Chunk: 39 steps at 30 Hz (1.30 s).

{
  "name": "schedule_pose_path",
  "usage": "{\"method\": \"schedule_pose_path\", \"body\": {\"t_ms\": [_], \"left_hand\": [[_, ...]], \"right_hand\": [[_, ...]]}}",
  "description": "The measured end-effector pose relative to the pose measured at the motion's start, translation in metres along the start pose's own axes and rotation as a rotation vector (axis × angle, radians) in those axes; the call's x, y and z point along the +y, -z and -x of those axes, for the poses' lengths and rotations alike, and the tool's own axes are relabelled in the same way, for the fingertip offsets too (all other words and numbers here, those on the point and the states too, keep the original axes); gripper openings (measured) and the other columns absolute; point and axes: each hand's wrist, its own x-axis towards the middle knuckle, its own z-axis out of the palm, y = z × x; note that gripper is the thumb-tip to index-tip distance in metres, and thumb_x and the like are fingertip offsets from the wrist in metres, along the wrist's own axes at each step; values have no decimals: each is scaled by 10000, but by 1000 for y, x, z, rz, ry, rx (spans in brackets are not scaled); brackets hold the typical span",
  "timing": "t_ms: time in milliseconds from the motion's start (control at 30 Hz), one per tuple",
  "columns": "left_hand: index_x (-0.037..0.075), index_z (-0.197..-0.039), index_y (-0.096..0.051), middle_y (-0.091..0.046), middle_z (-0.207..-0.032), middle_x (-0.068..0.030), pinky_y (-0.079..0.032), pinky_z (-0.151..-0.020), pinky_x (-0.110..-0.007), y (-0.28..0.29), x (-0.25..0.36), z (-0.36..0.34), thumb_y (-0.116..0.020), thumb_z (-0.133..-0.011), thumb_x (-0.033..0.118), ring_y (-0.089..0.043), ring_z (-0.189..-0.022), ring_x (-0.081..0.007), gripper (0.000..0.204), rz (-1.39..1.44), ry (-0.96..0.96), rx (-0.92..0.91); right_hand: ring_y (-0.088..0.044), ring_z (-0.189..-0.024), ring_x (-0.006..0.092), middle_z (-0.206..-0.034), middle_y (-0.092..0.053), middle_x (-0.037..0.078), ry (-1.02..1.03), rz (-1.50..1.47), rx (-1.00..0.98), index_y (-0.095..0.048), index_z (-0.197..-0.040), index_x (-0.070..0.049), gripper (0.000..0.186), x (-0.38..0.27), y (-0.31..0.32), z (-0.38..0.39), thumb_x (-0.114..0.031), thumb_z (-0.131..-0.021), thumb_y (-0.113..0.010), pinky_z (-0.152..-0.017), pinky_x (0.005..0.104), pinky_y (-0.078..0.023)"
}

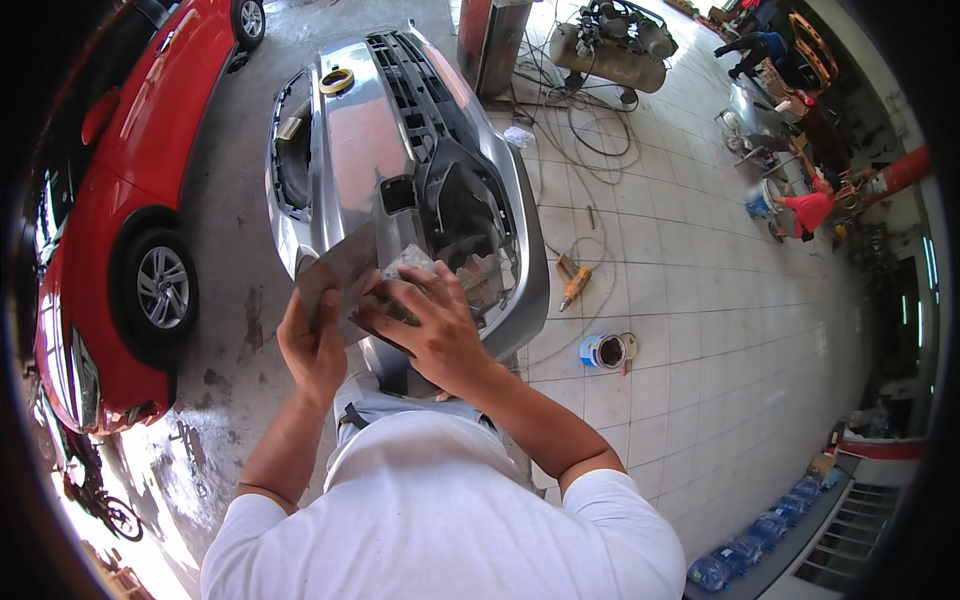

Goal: The person scoops body filler from a container and spreads it onto a detached car bumper using a metal spreader. They smooth the filler across the surface, occasionally repositioning the bumper and wiping the spreader.

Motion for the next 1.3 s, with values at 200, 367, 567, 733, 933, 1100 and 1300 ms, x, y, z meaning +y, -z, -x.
{"method": "schedule_pose_path", "body": {"t_ms": [200, 367, 567, 733, 933, 1100, 1300], "left_hand": [[-42, -1235, -635, -700, -1051, -46, -482, -834, -241, 13, -51, -79, -596, -1056, 97, -597, -945, -83, 230, 297, 115, 155], [10, -1295, -600, -684, -1121, -54, -531, -870, -283, 7, -99, -135, -618, -1054, 181, -642, -984, -130, 296, 851, 651, 97], [-1, -1250, -620, -699, -1104, -65, -533, -849, -291, 13, -143, -174, -610, -1056, 177, -646, -975, -125, 264, 944, 819, -141], [-21, -1212, -662, -692, -901, -41, -479, -715, -229, 16, -159, -193, -612, -1054, 139, -555, -794, -64, 230, 471, 347, -346], [-33, -1216, -652, -695, -922, -72, -464, -719, -226, 21, -146, -237, -629, -1037, 100, -552, -829, -64, 224, 543, 206, -108], [-20, -1277, -607, -687, -1079, -68, -489, -870, -252, 43, -180, -286, -622, -1049, 165, -614, -982, -107, 294, 704, 217, 220], [41, -1360, -554, -645, -1270, -61, -538, -969, -382, 46, -324, -265, -615, -1037, 233, -646, -1147, -216, 381, 1021, 1001, 261]], "right_hand": [[-511, -1342, 307, -1316, -568, 35, -48, -91, -84, -690, -1283, -313, 632, 26, -39, -43, -18, -730, -776, -1133, 615, -357], [-472, -1352, 405, -1330, -453, 128, 38, -275, 92, -590, -1294, -281, 652, 15, -63, -111, -11, -740, -800, -1158, 616, -374], [-520, -1304, 394, -1315, -530, 149, -144, 253, -206, -669, -1230, -169, 601, 86, -66, -144, 94, -696, -757, -1060, 556, -446], [-559, -1266, 328, -1246, -641, 67, -280, 291, -94, -752, -1161, -166, 584, 57, -61, -194, 113, -650, -703, -1015, 478, -435], [-624, -1183, 294, -1219, -673, 61, -328, 53, -175, -742, -1226, -165, 624, 39, -104, -205, 99, -667, -663, -1048, 463, -446], [-686, -1127, 327, -1198, -697, 137, -576, -261, -110, -712, -1247, -70, 588, 104, -130, -219, 211, -770, -514, -969, 361, -535], [-673, -1134, 320, -1239, -694, 84, -385, 76, -315, -716, -1246, -132, 532, 202, -165, -316, 137, -839, -503, -981, 412, -531]]}}
